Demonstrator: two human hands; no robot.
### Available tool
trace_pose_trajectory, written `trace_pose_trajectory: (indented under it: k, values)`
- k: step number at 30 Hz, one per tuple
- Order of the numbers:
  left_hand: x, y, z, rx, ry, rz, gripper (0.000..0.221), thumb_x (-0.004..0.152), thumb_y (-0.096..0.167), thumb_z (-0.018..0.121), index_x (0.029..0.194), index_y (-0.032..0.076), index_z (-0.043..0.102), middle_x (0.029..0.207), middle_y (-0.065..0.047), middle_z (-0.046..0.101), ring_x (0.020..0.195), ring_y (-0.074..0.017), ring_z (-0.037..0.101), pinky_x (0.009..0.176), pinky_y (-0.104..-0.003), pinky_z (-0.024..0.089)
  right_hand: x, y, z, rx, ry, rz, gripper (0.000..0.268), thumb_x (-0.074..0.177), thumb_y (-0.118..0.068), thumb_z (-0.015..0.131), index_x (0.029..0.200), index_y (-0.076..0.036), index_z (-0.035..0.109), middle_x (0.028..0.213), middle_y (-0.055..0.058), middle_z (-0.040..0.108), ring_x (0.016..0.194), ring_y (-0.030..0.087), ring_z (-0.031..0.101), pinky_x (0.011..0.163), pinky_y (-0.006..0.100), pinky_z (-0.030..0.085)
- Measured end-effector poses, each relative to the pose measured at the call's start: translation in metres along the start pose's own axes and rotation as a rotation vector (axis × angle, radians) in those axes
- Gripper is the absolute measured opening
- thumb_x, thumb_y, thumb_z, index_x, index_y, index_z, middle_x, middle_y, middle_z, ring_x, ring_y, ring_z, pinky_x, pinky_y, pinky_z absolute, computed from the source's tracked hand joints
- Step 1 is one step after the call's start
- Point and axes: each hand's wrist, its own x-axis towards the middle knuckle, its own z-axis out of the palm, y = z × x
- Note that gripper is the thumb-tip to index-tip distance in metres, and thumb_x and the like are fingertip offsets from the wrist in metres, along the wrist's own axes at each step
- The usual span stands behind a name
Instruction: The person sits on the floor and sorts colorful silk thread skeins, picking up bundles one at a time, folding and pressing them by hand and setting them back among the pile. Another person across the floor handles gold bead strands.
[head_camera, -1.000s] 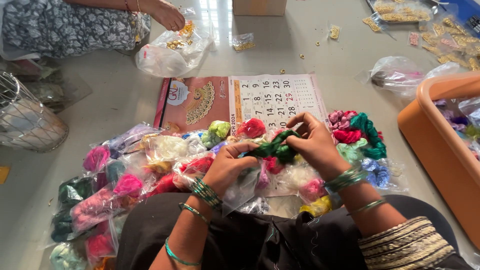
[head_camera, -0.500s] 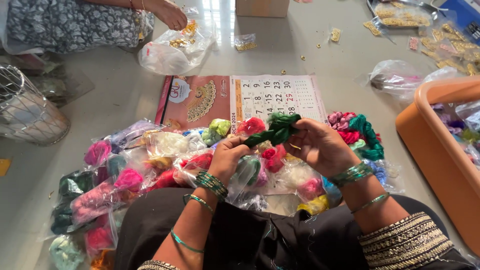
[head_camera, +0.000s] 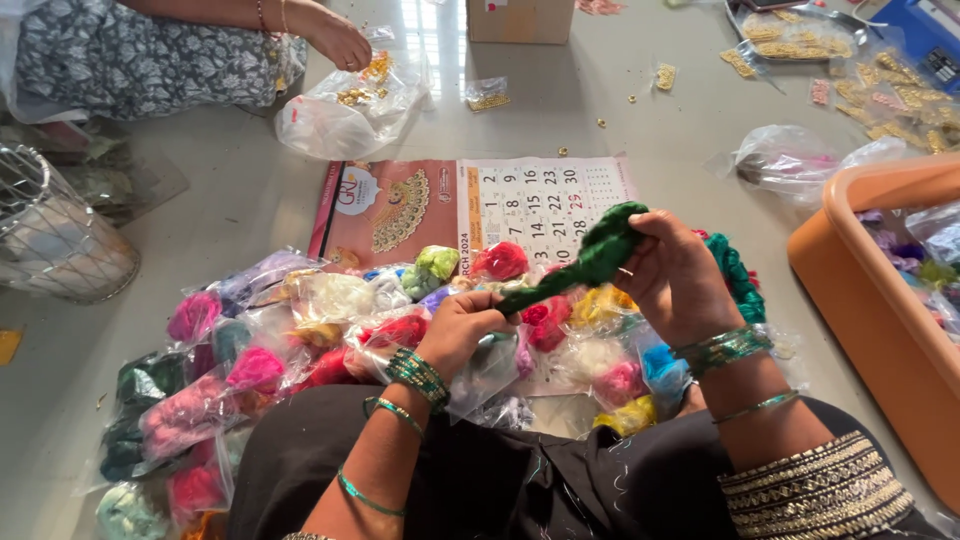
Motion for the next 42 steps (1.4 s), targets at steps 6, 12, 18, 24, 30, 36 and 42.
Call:
trace_pose_trajectory:
  k: [6, 12, 18, 24, 30, 36, 42]
  values:
    - [-0.022, 0.029, 0.017, 0.054, -0.115, -0.070, 0.011, 0.083, 0.001, 0.067, 0.091, 0.001, 0.075, 0.083, 0.003, 0.070, 0.075, -0.0052, 0.060, 0.070, -0.023, 0.048, -0.005, -0.020, 0.011, 0.174, 0.096, -0.125, 0.018, 0.097, -0.014, 0.060, 0.114, -0.011, 0.063, 0.100, 0.007, 0.071, 0.089, 0.021, 0.069, 0.083, 0.040, 0.057]
    - [-0.029, 0.038, 0.023, 0.081, -0.208, -0.178, 0.013, 0.087, 0.005, 0.069, 0.100, 0.004, 0.072, 0.082, 0.005, 0.069, 0.073, -0.0039, 0.061, 0.067, -0.021, 0.050, 0.010, -0.030, -0.047, 0.225, 0.177, -0.192, 0.036, 0.094, -0.002, 0.064, 0.128, -0.012, 0.058, 0.106, 0.011, 0.069, 0.083, 0.022, 0.065, 0.079, 0.032, 0.055]
    - [-0.040, 0.074, 0.025, 0.108, -0.155, -0.182, 0.020, 0.095, 0.018, 0.070, 0.109, 0.004, 0.071, 0.073, 0.007, 0.057, 0.062, -0.0018, 0.047, 0.053, -0.020, 0.035, 0.014, -0.036, -0.059, 0.032, 0.355, -0.056, 0.045, 0.087, 0.000, 0.060, 0.129, -0.013, 0.055, 0.107, 0.008, 0.067, 0.088, 0.020, 0.069, 0.080, 0.037, 0.059]
    - [-0.067, 0.126, 0.032, 0.151, -0.165, -0.208, 0.024, 0.092, 0.014, 0.071, 0.113, 0.003, 0.071, 0.079, 0.010, 0.059, 0.067, 0.0001, 0.048, 0.057, -0.018, 0.038, 0.035, -0.010, -0.108, -0.498, 0.194, -0.133, 0.064, 0.083, 0.006, 0.054, 0.145, -0.012, 0.054, 0.111, 0.004, 0.063, 0.088, 0.016, 0.058, 0.074, 0.034, 0.048]
    - [-0.098, 0.157, 0.024, 0.428, -0.025, -0.133, 0.025, 0.090, 0.009, 0.071, 0.114, 0.001, 0.072, 0.077, 0.007, 0.060, 0.065, -0.0022, 0.048, 0.054, -0.021, 0.039, 0.005, -0.039, -0.071, -1.042, 0.272, -0.244, 0.032, 0.091, -0.003, 0.059, 0.118, -0.003, 0.076, 0.090, 0.007, 0.071, 0.075, 0.008, 0.059, 0.065, 0.025, 0.047]
    - [-0.112, 0.136, 0.007, 0.783, 0.297, -0.057, 0.026, 0.087, 0.004, 0.065, 0.111, 0.001, 0.075, 0.072, 0.004, 0.065, 0.061, -0.0071, 0.053, 0.053, -0.026, 0.043, -0.032, -0.076, -0.035, -0.606, -0.015, 0.037, 0.022, 0.096, -0.012, 0.062, 0.113, -0.002, 0.072, 0.081, 0.001, 0.063, 0.058, 0.007, 0.051, 0.048, 0.023, 0.040]
    - [-0.099, 0.105, -0.007, 0.399, 0.180, -0.058, 0.020, 0.089, 0.004, 0.063, 0.106, 0.001, 0.075, 0.073, 0.008, 0.062, 0.060, -0.0029, 0.049, 0.051, -0.023, 0.039, -0.037, -0.094, -0.054, -0.363, -0.029, 0.093, 0.030, 0.100, -0.030, 0.061, 0.113, -0.004, 0.071, 0.073, -0.005, 0.061, 0.047, 0.001, 0.037, 0.038, 0.019, 0.028]
